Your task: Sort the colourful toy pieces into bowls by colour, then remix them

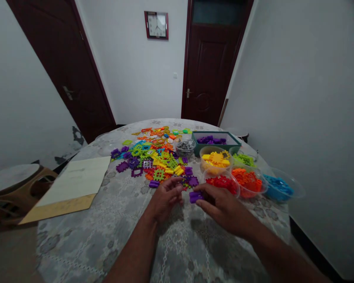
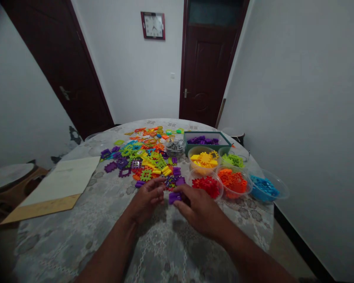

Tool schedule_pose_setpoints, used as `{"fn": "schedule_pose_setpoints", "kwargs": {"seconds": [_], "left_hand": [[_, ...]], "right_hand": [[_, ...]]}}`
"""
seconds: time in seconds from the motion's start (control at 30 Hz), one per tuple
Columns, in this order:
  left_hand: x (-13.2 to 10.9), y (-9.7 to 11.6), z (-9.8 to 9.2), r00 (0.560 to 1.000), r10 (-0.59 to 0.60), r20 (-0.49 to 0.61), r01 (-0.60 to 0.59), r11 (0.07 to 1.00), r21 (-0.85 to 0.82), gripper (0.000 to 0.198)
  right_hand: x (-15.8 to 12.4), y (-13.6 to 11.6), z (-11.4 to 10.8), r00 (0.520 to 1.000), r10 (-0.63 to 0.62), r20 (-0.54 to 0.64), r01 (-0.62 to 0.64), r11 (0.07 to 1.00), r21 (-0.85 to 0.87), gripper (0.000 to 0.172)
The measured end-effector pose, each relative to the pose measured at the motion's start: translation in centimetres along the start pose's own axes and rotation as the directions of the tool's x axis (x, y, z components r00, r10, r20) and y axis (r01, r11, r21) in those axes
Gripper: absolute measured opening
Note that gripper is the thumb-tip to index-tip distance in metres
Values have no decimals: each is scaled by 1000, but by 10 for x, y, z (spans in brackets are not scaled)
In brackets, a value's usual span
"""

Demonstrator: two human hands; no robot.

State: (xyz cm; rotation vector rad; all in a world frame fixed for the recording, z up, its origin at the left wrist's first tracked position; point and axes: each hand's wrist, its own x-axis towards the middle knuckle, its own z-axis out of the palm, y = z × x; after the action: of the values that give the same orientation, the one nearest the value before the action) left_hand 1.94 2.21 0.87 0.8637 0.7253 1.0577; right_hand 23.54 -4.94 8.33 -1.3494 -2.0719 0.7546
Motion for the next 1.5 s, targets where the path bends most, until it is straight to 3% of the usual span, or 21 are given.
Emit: {"fn": "schedule_pose_setpoints", "kwargs": {"seconds": [0.07, 0.13, 0.2, 0.27, 0.33, 0.37, 0.4, 0.47, 0.53, 0.6, 0.67, 0.73, 0.83, 0.93, 1.07, 1.2, 1.3, 1.5], "left_hand": [[5, 0, -2, 986, 74, -147, -81, 996, -40, 48], [12, -1, -8, 943, 173, -286, -193, 980, -46, 42], [17, -2, -17, 857, 278, -434, -295, 955, 29, 36], [21, -2, -28, 727, 395, -561, -327, 919, 222, 30], [23, -2, -40, 590, 523, -615, -273, 846, 458, 24], [24, -1, -44, 536, 582, -612, -227, 798, 559, 22], [24, -1, -48, 494, 636, -593, -181, 742, 645, 21], [25, -2, -54, 459, 722, -518, -97, 620, 779, 25], [27, -6, -58, 457, 783, -422, -15, 481, 877, 34], [29, -12, -59, 480, 807, -344, 63, 359, 931, 43], [31, -17, -59, 523, 793, -312, 143, 279, 950, 53], [31, -21, -57, 577, 759, -301, 215, 214, 953, 60], [30, -24, -53, 631, 716, -298, 287, 141, 947, 63], [28, -25, -49, 670, 687, -281, 310, 85, 947, 61], [28, -26, -49, 680, 679, -276, 320, 64, 945, 61], [31, -27, -50, 706, 676, -208, 198, 93, 976, 59], [36, -25, -49, 709, 675, -203, 121, 167, 979, 54], [46, -21, -41, 659, 676, -330, -8, 445, 896, 43]], "right_hand": [[16, 6, -32, 999, -9, 43, 13, 997, -82, 24], [42, 18, -67, 998, -27, -58, 17, 986, -168, 22], [71, 32, -99, 970, 10, -244, -65, 974, -217, 27], [94, 40, -118, 872, 41, -488, -189, 947, -258, 35], [105, 40, -116, 779, -3, -627, -228, 930, -288, 44], [106, 38, -105, 765, -40, -643, -202, 933, -299, 46], [104, 34, -89, 772, -73, -632, -156, 941, -300, 46], [97, 25, -40, 813, -131, -567, -40, 959, -279, 43], [92, 19, 20, 846, -192, -497, 47, 956, -288, 46], [94, 19, 74, 845, -224, -485, 50, 937, -346, 53], [103, 25, 112, 837, -139, -529, -90, 919, -384, 57], [115, 34, 130, 816, -28, -578, -257, 877, -406, 60], [131, 51, 131, 777, 95, -623, -436, 794, -423, 64], [135, 64, 125, 755, 171, -633, -519, 747, -417, 65], [133, 74, 125, 792, 185, -582, -488, 763, -423, 56], [135, 77, 125, 860, 122, -496, -367, 822, -435, 44], [141, 80, 125, 892, 78, -446, -284, 863, -418, 43], [147, 85, 124, 914, 29, -404, -181, 922, -342, 38]]}}
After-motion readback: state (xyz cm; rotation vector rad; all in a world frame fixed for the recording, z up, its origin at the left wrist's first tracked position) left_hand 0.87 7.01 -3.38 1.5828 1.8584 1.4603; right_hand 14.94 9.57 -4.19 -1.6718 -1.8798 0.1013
